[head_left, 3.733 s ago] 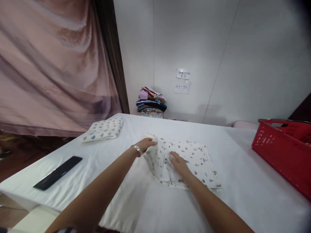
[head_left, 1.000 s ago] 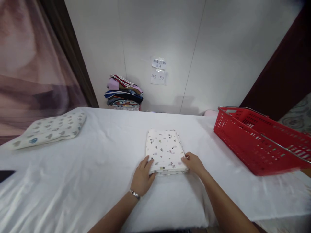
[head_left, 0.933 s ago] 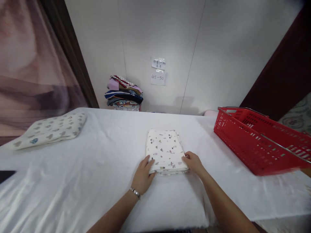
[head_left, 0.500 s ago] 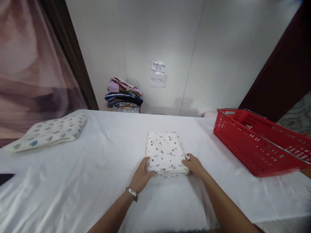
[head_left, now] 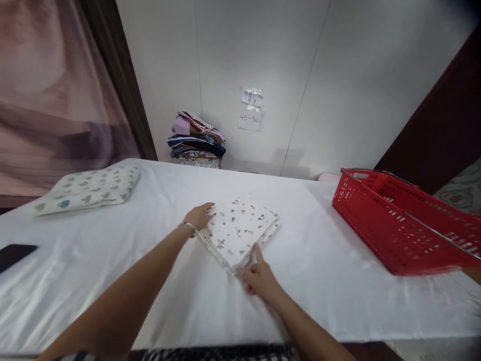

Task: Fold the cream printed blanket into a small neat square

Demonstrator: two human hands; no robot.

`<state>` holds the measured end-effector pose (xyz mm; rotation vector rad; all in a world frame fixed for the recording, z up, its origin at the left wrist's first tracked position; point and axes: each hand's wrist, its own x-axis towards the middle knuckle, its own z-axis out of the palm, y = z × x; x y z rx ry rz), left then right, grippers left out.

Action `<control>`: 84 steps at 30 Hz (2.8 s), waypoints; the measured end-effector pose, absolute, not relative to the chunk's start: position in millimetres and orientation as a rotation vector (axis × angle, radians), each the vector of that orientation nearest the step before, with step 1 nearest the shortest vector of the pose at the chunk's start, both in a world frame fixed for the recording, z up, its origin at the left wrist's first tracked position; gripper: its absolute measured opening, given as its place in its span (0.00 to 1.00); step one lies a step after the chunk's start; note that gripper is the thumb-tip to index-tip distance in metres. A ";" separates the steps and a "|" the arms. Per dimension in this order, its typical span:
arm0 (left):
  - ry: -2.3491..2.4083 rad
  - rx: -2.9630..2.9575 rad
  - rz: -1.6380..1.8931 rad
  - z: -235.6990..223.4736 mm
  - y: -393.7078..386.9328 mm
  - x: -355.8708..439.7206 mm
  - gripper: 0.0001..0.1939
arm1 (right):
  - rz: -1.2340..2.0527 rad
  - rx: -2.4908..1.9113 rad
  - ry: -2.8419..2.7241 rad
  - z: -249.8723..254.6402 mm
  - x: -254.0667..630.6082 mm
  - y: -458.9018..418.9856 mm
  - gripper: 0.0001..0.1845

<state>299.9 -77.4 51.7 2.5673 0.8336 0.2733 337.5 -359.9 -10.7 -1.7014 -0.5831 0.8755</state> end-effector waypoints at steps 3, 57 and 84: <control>0.973 2.608 0.204 51.4 -57.0 290.0 0.22 | 0.902 -1.617 -0.765 -7.6 319.0 -352.5 0.45; 0.379 2.964 0.428 18.4 -230.3 246.8 0.03 | -0.006 -2.343 -0.824 -7.1 518.5 -350.4 0.17; 0.379 2.983 0.536 15.2 -226.2 239.8 0.08 | -0.416 -2.089 -1.685 -13.7 504.7 -365.8 0.14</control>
